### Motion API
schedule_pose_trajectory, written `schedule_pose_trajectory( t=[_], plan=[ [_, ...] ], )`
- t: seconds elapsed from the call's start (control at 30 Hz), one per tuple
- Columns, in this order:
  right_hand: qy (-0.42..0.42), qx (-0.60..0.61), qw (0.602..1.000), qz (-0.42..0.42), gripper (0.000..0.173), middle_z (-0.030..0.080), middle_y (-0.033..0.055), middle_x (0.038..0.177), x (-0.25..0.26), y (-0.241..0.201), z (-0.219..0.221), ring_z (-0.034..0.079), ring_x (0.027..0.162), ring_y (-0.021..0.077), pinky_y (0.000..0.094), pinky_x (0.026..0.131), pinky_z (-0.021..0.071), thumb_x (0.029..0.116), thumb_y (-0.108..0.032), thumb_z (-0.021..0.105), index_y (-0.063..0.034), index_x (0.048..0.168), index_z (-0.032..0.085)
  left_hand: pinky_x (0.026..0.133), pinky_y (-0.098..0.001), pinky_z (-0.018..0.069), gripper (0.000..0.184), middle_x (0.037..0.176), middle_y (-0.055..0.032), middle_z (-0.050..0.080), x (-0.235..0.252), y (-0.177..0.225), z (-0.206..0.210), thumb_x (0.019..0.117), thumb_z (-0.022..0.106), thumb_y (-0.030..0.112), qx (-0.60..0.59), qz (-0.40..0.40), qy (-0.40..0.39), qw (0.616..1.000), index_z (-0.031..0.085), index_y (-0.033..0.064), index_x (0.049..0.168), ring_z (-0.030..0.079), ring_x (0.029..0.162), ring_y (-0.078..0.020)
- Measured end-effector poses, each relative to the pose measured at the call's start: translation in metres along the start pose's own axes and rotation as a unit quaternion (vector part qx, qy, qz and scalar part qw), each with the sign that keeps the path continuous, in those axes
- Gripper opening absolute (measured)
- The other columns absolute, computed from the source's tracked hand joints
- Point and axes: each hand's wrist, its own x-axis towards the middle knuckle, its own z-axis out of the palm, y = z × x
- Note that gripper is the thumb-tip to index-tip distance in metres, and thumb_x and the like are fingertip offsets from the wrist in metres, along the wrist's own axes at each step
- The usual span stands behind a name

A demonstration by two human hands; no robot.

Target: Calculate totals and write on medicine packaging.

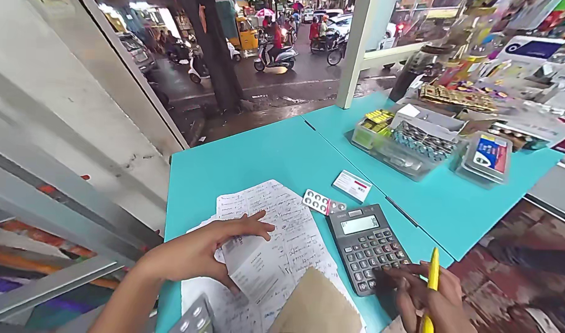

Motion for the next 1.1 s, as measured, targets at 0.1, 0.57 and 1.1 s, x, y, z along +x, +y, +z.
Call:
schedule_pose_trajectory(
  t=[0.1, 0.57, 1.1],
  plan=[
    [-0.019, -0.002, 1.000, -0.011, 0.014, 0.068, -0.0023, 0.092, -0.002, 0.002, 0.003, 0.058, 0.102, 0.0112, 0.0286, 0.104, 0.0342, 0.1012, -0.021, 0.052, -0.0173, 0.088, 0.052, 0.128, -0.0478, 0.0212, 0.070, 0.154, 0.0001, 0.052, 0.000, 0.000, -0.001, 0.0832, 0.082, 0.035, -0.002, -0.006, -0.002, 1.000, 0.055, 0.0165, 0.145, 0.028, 0.154, -0.0235],
    [-0.143, 0.071, 0.985, -0.061, 0.016, 0.066, 0.0133, 0.091, 0.012, -0.007, 0.013, 0.059, 0.104, 0.0265, 0.0347, 0.102, 0.0390, 0.0989, -0.017, 0.058, -0.0090, 0.085, 0.058, 0.128, -0.0485, 0.0195, 0.069, 0.151, -0.0160, 0.053, 0.003, 0.014, 0.002, 0.0765, 0.084, 0.005, -0.006, -0.019, 0.018, 1.000, 0.057, -0.0043, 0.139, 0.028, 0.153, -0.0360],
    [-0.001, 0.118, 0.993, 0.007, 0.017, 0.070, -0.0027, 0.100, -0.005, 0.010, 0.016, 0.060, 0.110, 0.0025, 0.0180, 0.100, 0.0430, 0.1054, -0.021, 0.051, -0.0122, 0.091, 0.056, 0.128, -0.0475, 0.0177, 0.069, 0.151, -0.0119, 0.054, 0.002, 0.011, 0.005, 0.0765, 0.084, 0.005, -0.019, -0.013, 0.023, 0.999, 0.058, -0.0004, 0.140, 0.028, 0.154, -0.0325]
  ],
)
